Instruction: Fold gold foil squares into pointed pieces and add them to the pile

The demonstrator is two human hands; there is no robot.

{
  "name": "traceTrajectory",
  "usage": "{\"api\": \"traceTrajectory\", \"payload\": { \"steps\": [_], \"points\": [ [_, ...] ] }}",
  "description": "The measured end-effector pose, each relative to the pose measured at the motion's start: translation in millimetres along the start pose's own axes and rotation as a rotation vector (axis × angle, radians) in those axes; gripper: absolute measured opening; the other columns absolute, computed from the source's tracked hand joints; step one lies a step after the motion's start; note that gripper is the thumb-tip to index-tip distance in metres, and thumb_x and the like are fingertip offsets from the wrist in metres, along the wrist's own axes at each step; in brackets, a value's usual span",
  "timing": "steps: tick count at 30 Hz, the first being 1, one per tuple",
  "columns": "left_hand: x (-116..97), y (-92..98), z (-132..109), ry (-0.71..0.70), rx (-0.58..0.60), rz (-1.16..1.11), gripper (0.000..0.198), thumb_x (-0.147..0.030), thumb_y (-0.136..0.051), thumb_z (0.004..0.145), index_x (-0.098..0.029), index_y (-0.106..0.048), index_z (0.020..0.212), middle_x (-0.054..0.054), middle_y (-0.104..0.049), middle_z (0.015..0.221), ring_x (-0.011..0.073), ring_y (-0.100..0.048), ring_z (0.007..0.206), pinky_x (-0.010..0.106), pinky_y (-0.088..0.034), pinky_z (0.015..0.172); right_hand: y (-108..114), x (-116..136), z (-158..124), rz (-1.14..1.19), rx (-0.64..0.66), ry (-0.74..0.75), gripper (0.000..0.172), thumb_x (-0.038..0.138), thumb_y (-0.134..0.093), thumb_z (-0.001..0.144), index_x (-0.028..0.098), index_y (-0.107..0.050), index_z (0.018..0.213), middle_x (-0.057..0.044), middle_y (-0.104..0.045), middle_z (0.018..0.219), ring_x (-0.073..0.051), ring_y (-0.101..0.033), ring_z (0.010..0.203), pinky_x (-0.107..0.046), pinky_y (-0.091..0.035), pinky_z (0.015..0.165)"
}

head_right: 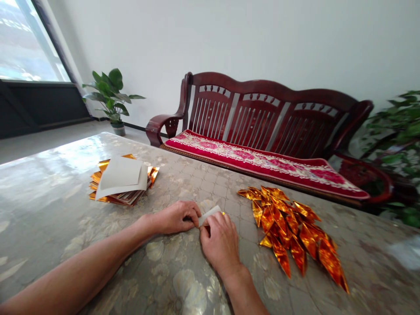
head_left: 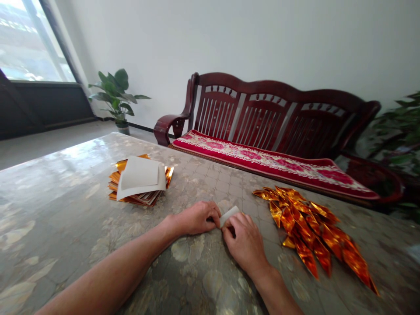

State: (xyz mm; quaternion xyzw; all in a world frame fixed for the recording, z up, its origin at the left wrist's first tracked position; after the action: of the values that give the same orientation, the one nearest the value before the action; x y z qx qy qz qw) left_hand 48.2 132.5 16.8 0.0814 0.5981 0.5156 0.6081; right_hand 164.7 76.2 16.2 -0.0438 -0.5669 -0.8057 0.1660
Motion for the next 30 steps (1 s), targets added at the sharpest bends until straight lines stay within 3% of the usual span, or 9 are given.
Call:
{"api": "traceTrajectory", "payload": {
  "steps": [18,30],
  "points": [
    [-2.2,-3.4,-0.4,0.138,-0.028,0.074,0.011,-0.011,-0.063,0.077,-0.017,-0.072,0.074,0.003,-0.066,0.093,0.0157,-0.062,0.089,0.022,-0.046,0.081,-1.5,-1.9,1.7,0.014,0.015,-0.038,0.014,0.016,-0.06,0.081,0.023,-0.054,0.071,-0.003,-0.06,0.085,-0.022,-0.052,0.084,-0.033,-0.036,0.07],
    [-13.5,-10.6,-7.0,0.318,-0.107,0.242,0.017,-0.014,-0.055,0.084,-0.017,-0.06,0.068,0.004,-0.059,0.089,0.0165,-0.059,0.085,0.024,-0.045,0.074,0.7,-6.1,0.0,0.143,0.031,-0.044,0.015,0.017,-0.065,0.082,0.023,-0.057,0.071,-0.002,-0.06,0.083,-0.023,-0.053,0.086,-0.033,-0.038,0.073]
  ]
}}
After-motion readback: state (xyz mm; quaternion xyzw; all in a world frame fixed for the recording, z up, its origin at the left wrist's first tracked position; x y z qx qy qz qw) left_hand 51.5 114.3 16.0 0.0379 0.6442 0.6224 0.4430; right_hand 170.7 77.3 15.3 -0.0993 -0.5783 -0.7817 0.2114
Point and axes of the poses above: each hand's wrist, its own z-axis towards the middle knuckle, its own y-axis out of the back of the hand, x = y × z, the point moved 7 cm from there along z, towards the middle knuckle
